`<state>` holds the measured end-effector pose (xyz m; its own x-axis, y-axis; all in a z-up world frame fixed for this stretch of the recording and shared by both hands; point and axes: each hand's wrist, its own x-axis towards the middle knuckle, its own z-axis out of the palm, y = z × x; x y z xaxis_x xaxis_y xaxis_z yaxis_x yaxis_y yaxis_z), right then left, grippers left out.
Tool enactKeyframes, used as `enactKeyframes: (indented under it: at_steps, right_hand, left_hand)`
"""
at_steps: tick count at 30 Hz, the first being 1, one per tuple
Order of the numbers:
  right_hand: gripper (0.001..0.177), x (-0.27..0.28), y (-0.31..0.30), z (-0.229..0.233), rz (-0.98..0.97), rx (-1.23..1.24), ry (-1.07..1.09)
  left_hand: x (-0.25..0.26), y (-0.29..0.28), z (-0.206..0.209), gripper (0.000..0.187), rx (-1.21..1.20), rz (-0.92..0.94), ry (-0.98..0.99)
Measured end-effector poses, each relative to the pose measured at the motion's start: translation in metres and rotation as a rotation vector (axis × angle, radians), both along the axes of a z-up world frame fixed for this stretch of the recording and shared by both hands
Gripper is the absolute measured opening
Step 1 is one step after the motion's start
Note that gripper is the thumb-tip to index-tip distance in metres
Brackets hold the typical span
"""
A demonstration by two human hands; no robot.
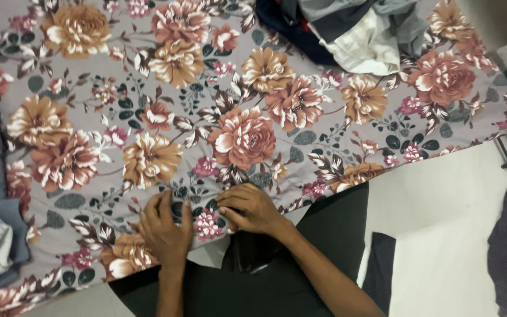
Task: The person folds a gray shirt, a pair of white pants, and another gray shirt on a floral patterned bedspread by hand.
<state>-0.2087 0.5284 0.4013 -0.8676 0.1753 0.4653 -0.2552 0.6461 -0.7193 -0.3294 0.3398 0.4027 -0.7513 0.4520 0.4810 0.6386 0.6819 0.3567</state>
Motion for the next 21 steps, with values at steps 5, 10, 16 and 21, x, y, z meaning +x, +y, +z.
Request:
enactKeyframes:
  at_steps: [5, 10, 16, 21]
  right_hand:
    - [0.022, -0.001, 0.032, -0.015, -0.002, -0.306, -0.042]
    - [0.047, -0.028, 0.149, 0.001, -0.540, -0.155, -0.147]
    - [0.058, -0.076, 0.349, 0.050, -0.918, 0.392, 0.204]
    - [0.065, -0.103, 0.439, 0.039, -0.949, 0.574, 0.034]
  left_hand:
    - [0.004, 0.004, -0.004, 0.036, -0.033, 0.045, 0.108]
    - [0.005, 0.003, -0.005, 0.029, -0.010, 0.052, 0.161]
    - [0.006, 0.005, 0.001, 0.029, 0.018, 0.063, 0.129]
    - [0.006, 0.004, -0.004, 0.027, 0.019, 0.080, 0.130]
